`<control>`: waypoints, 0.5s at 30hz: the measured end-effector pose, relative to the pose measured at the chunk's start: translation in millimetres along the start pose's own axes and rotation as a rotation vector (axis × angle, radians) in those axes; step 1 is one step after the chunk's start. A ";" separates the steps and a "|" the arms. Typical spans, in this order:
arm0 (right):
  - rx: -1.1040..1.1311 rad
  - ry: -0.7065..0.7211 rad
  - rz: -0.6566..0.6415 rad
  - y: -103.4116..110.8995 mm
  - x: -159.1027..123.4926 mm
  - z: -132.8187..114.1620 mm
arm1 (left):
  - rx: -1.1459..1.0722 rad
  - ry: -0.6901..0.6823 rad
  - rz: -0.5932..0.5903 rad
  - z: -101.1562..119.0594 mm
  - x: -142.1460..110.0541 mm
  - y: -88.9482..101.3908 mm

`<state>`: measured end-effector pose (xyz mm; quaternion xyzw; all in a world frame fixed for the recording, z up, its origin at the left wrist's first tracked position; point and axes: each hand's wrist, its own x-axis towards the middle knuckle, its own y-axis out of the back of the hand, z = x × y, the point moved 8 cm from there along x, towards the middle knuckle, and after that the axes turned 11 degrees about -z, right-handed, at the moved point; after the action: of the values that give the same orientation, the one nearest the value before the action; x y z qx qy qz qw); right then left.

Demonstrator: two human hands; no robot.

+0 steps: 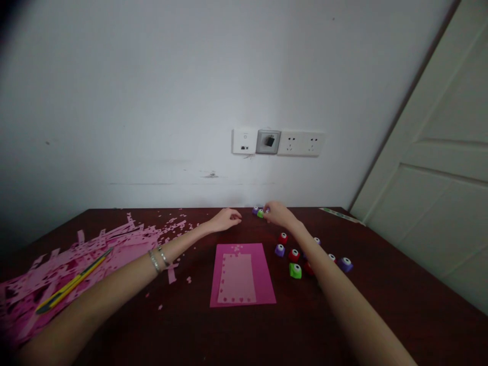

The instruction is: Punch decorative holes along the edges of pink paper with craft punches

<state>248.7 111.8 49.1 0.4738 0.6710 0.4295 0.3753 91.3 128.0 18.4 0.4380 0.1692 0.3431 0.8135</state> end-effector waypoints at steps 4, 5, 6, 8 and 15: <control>-0.147 -0.120 0.127 3.5 21.8 7.7 | 0.005 0.015 0.002 -17.0 48.4 -0.3; -0.189 -0.135 0.168 6.0 25.8 9.1 | 0.010 0.016 0.000 -19.1 57.9 -1.2; -0.221 -0.133 0.187 7.0 30.1 9.5 | 0.012 0.014 -0.007 -20.3 66.6 -2.5; -0.261 -0.090 0.158 4.0 39.2 8.5 | 0.010 0.004 -0.031 -21.0 81.7 -6.0; -0.378 -0.089 0.086 -9.3 57.4 8.2 | -0.043 -0.023 -0.139 -20.3 113.8 -17.4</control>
<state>237.9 166.9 32.0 0.4417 0.5401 0.5423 0.4682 167.2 213.9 -4.5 0.4115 0.1824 0.2842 0.8465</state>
